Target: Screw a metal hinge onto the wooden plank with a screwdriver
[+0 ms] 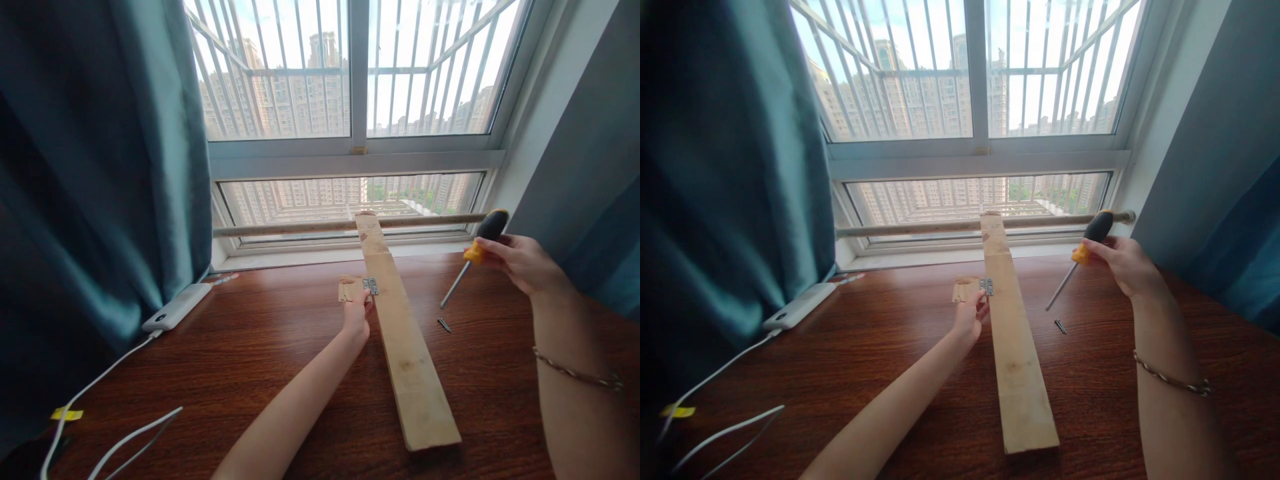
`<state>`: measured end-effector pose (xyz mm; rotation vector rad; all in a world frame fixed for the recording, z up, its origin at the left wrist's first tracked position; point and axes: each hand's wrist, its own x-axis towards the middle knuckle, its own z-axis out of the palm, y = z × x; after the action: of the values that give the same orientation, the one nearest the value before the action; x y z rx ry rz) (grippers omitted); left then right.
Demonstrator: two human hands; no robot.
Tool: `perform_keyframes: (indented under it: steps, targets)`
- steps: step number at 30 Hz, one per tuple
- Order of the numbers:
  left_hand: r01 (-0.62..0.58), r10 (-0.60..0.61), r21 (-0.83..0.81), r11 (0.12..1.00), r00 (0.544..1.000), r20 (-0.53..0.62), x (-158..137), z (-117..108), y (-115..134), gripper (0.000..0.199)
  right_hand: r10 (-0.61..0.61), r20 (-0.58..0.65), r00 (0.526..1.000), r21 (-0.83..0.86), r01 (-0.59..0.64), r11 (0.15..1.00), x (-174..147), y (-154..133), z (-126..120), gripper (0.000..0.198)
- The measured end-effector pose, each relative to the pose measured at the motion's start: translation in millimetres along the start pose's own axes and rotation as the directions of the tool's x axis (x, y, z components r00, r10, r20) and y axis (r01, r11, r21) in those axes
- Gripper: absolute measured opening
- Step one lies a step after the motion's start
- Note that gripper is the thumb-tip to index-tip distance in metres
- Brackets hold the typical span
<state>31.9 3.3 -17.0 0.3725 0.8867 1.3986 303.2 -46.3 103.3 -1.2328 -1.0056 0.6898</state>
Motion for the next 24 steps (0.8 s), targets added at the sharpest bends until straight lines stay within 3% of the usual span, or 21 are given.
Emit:
perform_keyframes:
  steps: [3,9,17,24]
  targets:
    - [0.005,-0.005,-0.008,1.0,1.0,0.012,0.1,0.5,0.1,0.017,-0.083,-0.04,0.996,0.186,0.089,0.979,-20.8,-17.1,38.8,0.025]
    - [0.004,-0.004,0.007,1.0,1.0,0.0,2.4,-0.4,-1.0,0.016,-0.079,0.027,0.997,0.224,0.071,0.972,-33.2,-6.8,86.0,0.032]
    - [-0.001,0.001,0.005,1.0,1.0,0.003,1.6,0.5,-0.3,0.014,-0.105,-0.004,0.994,0.187,0.104,0.977,-28.5,11.2,96.6,0.037]
    - [-0.009,0.009,0.013,1.0,1.0,-0.002,-1.6,1.4,1.2,0.013,-0.136,0.042,0.99,0.084,0.132,0.988,-25.9,22.3,99.9,0.041]
